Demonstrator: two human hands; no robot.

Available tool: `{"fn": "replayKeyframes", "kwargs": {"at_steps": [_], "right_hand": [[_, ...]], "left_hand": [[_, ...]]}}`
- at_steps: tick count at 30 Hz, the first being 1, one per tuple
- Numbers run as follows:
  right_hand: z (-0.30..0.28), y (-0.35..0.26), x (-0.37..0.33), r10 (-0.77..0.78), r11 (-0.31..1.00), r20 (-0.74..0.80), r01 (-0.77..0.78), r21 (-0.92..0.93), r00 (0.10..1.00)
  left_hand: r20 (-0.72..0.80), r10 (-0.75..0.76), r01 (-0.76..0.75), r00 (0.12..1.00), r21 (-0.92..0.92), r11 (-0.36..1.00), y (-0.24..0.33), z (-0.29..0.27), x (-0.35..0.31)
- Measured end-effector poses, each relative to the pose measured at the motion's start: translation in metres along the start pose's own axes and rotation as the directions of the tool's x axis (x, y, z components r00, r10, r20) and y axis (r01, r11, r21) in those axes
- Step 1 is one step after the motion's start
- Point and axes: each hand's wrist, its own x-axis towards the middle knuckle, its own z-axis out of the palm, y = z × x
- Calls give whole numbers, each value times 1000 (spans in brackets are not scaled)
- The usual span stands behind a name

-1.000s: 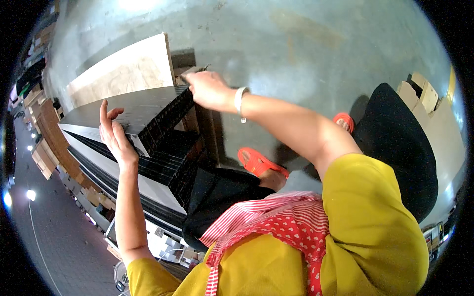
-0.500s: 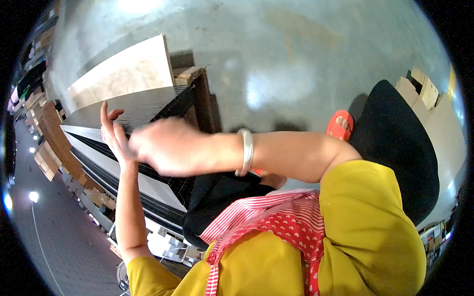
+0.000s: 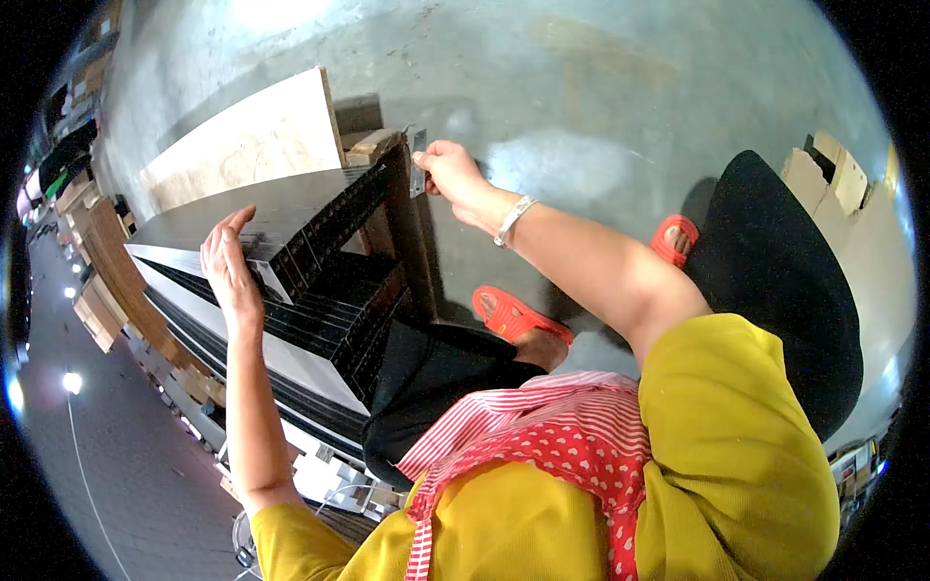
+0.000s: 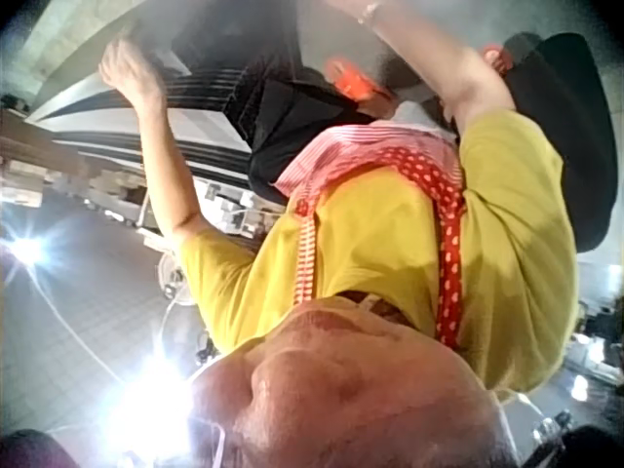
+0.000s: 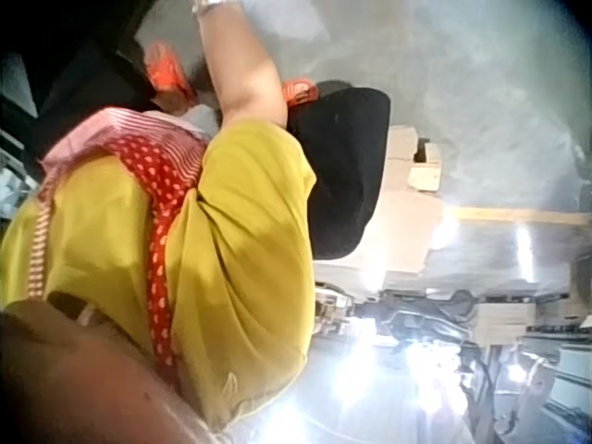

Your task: Inspecting and trimming the edges of black aluminum profile stacks using a hand tool.

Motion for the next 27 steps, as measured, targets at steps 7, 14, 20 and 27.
{"fn": "replayKeyframes", "kwargs": {"at_steps": [7, 14, 20, 27], "right_hand": [[-21, -5, 9, -39, 998, -12, 38, -53, 999], [-25, -10, 12, -71, 996, -18, 70, -51, 997], [-35, -17, 12, -101, 994, -38, 99, -42, 994], [-43, -10, 17, -139, 977, 8, 138, -161, 990]], "left_hand": [[397, 218, -435, 891, 614, 659, 87, -20, -27], [641, 146, -648, 753, 684, 336, 97, 27, -11], [689, 150, -692, 710, 640, 335, 99, 94, -5], [534, 634, -728, 559, -48, 684, 135, 40, -32]]}}
